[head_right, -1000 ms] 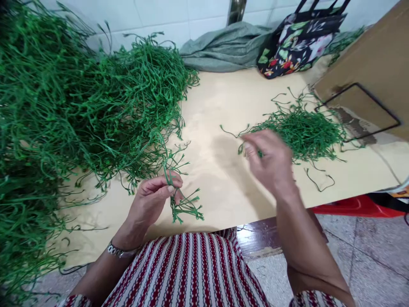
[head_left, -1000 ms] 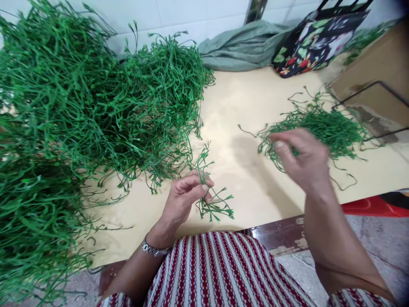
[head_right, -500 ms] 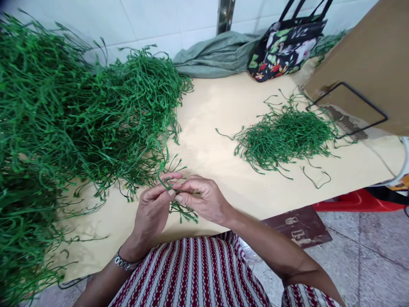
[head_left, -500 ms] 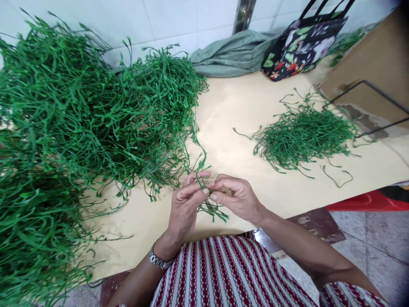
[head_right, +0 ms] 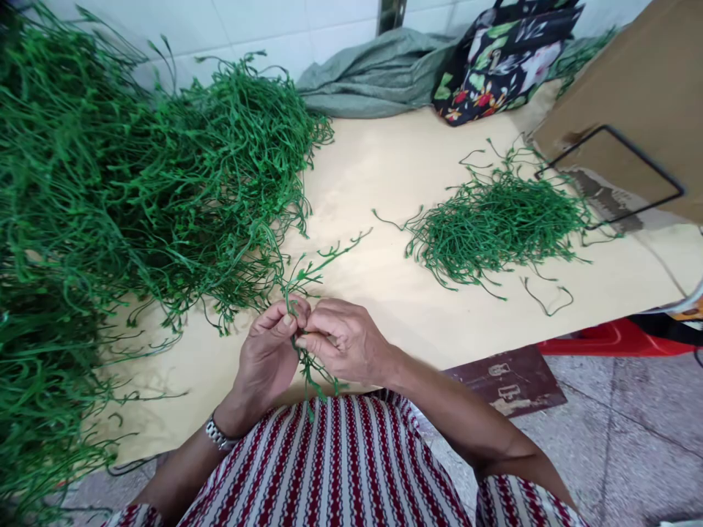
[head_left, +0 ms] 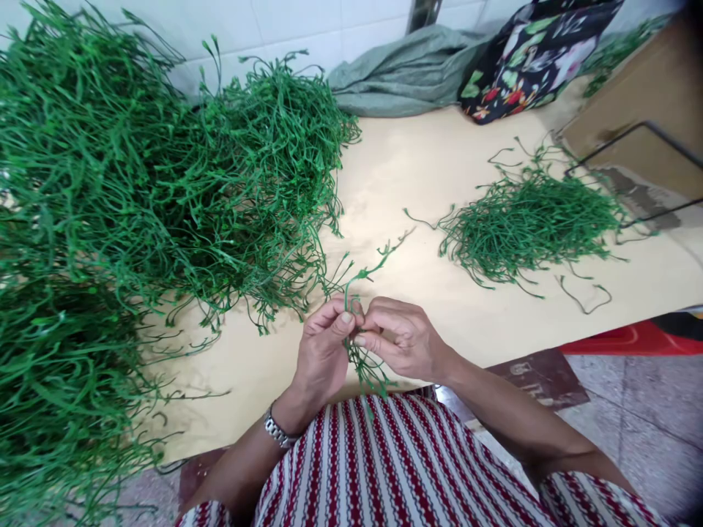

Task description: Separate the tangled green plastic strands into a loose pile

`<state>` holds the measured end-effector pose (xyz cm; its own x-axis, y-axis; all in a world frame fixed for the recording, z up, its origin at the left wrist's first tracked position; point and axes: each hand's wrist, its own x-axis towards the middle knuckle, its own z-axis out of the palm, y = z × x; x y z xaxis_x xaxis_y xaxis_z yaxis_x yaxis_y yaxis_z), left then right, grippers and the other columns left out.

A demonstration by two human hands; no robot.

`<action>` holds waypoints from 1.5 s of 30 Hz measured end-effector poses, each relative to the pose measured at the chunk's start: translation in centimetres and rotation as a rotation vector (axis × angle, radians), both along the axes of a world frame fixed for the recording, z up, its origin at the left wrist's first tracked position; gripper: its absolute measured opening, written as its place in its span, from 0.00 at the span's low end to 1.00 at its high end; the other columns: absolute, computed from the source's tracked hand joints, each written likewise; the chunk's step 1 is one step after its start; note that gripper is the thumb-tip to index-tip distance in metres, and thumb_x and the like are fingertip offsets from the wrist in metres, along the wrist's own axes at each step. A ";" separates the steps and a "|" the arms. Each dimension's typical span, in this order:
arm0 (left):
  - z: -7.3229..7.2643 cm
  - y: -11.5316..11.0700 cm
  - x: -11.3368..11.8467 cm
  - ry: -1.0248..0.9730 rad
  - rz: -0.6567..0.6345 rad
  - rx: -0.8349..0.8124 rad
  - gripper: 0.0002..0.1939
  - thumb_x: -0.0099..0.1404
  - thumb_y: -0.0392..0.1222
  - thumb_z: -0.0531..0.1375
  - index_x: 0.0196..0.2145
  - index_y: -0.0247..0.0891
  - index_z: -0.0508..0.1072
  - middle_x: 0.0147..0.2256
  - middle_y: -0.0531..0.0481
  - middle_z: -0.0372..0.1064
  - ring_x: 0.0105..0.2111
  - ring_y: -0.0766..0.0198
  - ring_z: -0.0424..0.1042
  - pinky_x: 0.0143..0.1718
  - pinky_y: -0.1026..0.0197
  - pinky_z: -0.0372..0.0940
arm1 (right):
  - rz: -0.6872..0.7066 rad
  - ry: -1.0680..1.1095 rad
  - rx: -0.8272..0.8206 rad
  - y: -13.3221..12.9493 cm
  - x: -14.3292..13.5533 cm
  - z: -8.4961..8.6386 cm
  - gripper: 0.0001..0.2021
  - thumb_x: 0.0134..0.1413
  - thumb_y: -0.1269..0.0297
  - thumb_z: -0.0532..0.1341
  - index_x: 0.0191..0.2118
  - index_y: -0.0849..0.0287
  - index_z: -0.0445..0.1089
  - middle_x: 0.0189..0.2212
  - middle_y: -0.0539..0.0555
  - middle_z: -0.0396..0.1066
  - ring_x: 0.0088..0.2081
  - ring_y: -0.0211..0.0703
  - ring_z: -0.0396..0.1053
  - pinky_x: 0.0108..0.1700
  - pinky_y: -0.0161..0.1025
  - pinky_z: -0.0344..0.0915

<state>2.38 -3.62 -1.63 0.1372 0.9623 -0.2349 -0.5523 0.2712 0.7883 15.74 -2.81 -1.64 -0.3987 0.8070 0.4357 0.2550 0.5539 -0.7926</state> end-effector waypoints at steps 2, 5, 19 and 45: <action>0.1 -0.1 0.1 -0.026 -0.007 -0.054 0.09 0.49 0.40 0.66 0.19 0.34 0.71 0.24 0.53 0.60 0.27 0.69 0.58 0.29 0.66 0.55 | 0.040 0.002 -0.020 0.0 0.1 0.0 0.09 0.52 0.72 0.57 0.23 0.60 0.59 0.20 0.47 0.58 0.24 0.33 0.57 0.27 0.32 0.56; 0.0 -0.2 0.1 -0.039 -0.029 -0.087 0.10 0.48 0.40 0.66 0.18 0.34 0.71 0.24 0.52 0.60 0.26 0.69 0.57 0.28 0.66 0.54 | 0.131 0.014 -0.069 0.2 0.5 0.0 0.10 0.52 0.73 0.57 0.23 0.61 0.58 0.20 0.47 0.57 0.25 0.33 0.56 0.28 0.32 0.56; 1.3 0.8 -0.8 0.115 -0.100 -0.006 0.13 0.52 0.45 0.63 0.18 0.34 0.69 0.23 0.51 0.60 0.22 0.69 0.58 0.26 0.64 0.54 | 0.160 -0.051 -0.011 1.2 4.0 2.0 0.07 0.57 0.66 0.55 0.29 0.60 0.66 0.23 0.51 0.65 0.28 0.36 0.63 0.31 0.36 0.61; 1.5 1.8 -1.8 -0.038 -0.140 0.117 0.08 0.53 0.42 0.61 0.20 0.36 0.74 0.33 0.44 0.70 0.41 0.56 0.67 0.51 0.51 0.55 | -0.176 -0.292 0.078 3.4 8.8 3.4 0.05 0.56 0.64 0.56 0.33 0.56 0.69 0.30 0.53 0.70 0.32 0.41 0.68 0.33 0.39 0.64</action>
<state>0.56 -1.81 -0.12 0.2783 0.9537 -0.1142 -0.5460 0.2549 0.7981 24.52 0.62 1.73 -0.3732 0.8433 0.3868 0.5619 0.5372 -0.6290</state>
